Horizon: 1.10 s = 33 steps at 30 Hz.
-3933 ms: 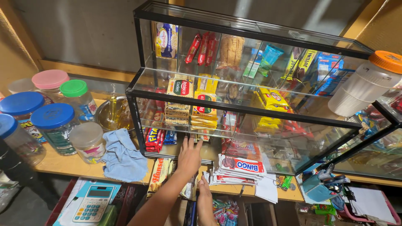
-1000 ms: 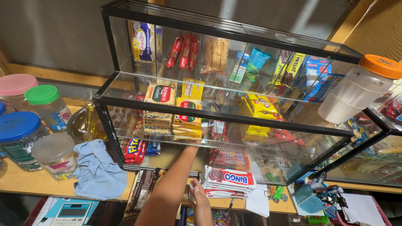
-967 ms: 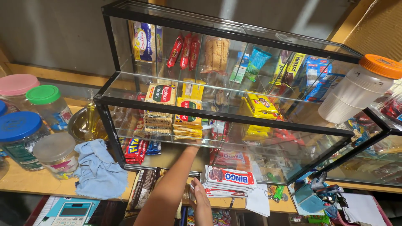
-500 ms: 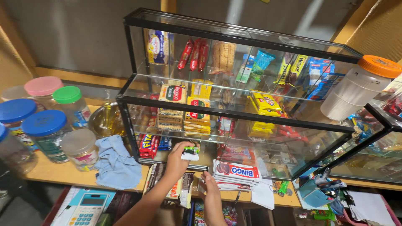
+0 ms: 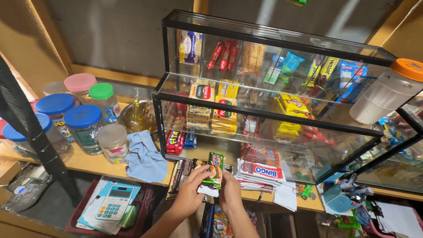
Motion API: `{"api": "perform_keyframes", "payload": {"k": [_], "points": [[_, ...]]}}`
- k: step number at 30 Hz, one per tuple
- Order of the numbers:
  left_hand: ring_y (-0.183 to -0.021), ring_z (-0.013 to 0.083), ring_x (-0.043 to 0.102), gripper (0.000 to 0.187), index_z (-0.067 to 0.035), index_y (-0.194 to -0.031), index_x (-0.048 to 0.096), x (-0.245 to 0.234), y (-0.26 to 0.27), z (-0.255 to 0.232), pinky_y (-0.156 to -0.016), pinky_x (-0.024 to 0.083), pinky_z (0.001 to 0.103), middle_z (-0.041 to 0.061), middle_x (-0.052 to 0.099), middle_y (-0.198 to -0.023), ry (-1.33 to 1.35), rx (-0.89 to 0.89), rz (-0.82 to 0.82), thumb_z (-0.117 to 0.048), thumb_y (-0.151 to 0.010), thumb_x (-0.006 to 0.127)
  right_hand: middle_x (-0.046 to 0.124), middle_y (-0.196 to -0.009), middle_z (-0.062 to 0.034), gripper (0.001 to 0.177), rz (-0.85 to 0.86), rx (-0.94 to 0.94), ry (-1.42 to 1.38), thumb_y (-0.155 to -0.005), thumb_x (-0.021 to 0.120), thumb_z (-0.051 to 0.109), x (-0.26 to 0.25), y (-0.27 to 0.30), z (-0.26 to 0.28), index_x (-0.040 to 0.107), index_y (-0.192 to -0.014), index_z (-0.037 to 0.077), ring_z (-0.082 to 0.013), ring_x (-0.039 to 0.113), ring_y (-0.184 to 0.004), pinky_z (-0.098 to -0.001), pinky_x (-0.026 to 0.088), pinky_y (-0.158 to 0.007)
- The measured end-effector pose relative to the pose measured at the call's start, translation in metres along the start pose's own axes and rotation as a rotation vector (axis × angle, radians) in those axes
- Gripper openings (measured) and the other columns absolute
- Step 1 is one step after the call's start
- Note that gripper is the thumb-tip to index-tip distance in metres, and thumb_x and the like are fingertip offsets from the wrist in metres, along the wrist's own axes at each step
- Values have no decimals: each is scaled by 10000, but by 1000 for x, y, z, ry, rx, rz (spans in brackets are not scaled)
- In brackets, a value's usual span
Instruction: The person cleans the glass shelves of a display case using a blue cloth. They remove various snack items, wipe the surfaces, and then place the items back onto the shelves in an organized manner.
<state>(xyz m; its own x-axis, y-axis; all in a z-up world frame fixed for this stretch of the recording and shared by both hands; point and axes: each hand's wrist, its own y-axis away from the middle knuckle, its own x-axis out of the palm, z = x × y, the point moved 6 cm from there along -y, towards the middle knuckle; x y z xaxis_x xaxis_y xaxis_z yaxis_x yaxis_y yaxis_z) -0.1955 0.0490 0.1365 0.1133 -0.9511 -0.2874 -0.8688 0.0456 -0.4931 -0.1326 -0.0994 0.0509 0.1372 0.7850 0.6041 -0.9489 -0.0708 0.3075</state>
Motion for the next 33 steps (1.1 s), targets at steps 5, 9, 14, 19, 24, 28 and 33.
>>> {"api": "perform_keyframes", "payload": {"k": [5, 9, 14, 19, 24, 28, 33], "points": [[-1414, 279, 562, 732, -89, -1324, 723, -4, 13, 21, -1126, 439, 343, 154, 595, -1508, 170, -102, 121, 218, -704, 483, 731, -1095, -121, 301, -93, -41, 49, -967, 578, 149, -13, 8, 5, 649, -1227, 15, -210, 702, -964, -411, 573, -813], [-1420, 260, 541, 651, 26, -1286, 728, 0, 5, 44, -1157, 417, 333, 164, 598, -1517, 591, -216, 200, 155, -707, 462, 728, -1051, -130, 356, -180, -100, 74, -933, 651, 145, -19, 18, 12, 623, -1273, 44, -209, 690, -881, -404, 573, -694], [-1119, 302, 696, 456, -9, -1260, 678, 18, -14, 25, -919, 579, 388, 157, 602, -1268, 487, -423, 55, -94, -825, 783, 740, -1072, -128, 425, -231, -191, 18, -881, 682, 62, -22, 25, 20, 559, -1286, 22, -205, 695, -860, -354, 541, -625], [-1094, 302, 678, 723, -101, -1286, 645, 29, -41, -21, -937, 539, 366, 145, 667, -1208, -94, -212, 168, -254, -635, 920, 729, -1127, -132, 444, -319, -271, -15, -882, 679, 33, -35, 32, 33, 533, -1300, 7, -174, 685, -890, -323, 548, -641], [-1129, 324, 673, 543, -90, -1261, 668, 51, -51, -27, -965, 531, 371, 133, 679, -1261, -145, -184, 190, -162, -743, 816, 693, -1112, -132, 439, -405, -370, -38, -894, 638, 33, -64, 28, 45, 510, -1314, 24, -195, 679, -871, -333, 536, -594], [-1155, 352, 662, 505, -51, -1253, 658, 54, -56, -32, -976, 521, 387, 160, 668, -1290, -108, -79, 39, -115, -772, 798, 631, -1070, -153, 434, -564, -424, -128, -926, 658, 2, -104, 6, 66, 457, -1311, 1, -250, 662, -855, -417, 590, -668], [-1139, 343, 688, 488, -65, -1239, 673, 60, -51, -34, -954, 543, 378, 152, 676, -1279, -96, -96, 24, -129, -772, 798, 638, -1073, -174, 461, -658, -441, -205, -917, 658, -32, -125, -30, 90, 433, -1318, -5, -257, 675, -854, -510, 646, -774]]}}
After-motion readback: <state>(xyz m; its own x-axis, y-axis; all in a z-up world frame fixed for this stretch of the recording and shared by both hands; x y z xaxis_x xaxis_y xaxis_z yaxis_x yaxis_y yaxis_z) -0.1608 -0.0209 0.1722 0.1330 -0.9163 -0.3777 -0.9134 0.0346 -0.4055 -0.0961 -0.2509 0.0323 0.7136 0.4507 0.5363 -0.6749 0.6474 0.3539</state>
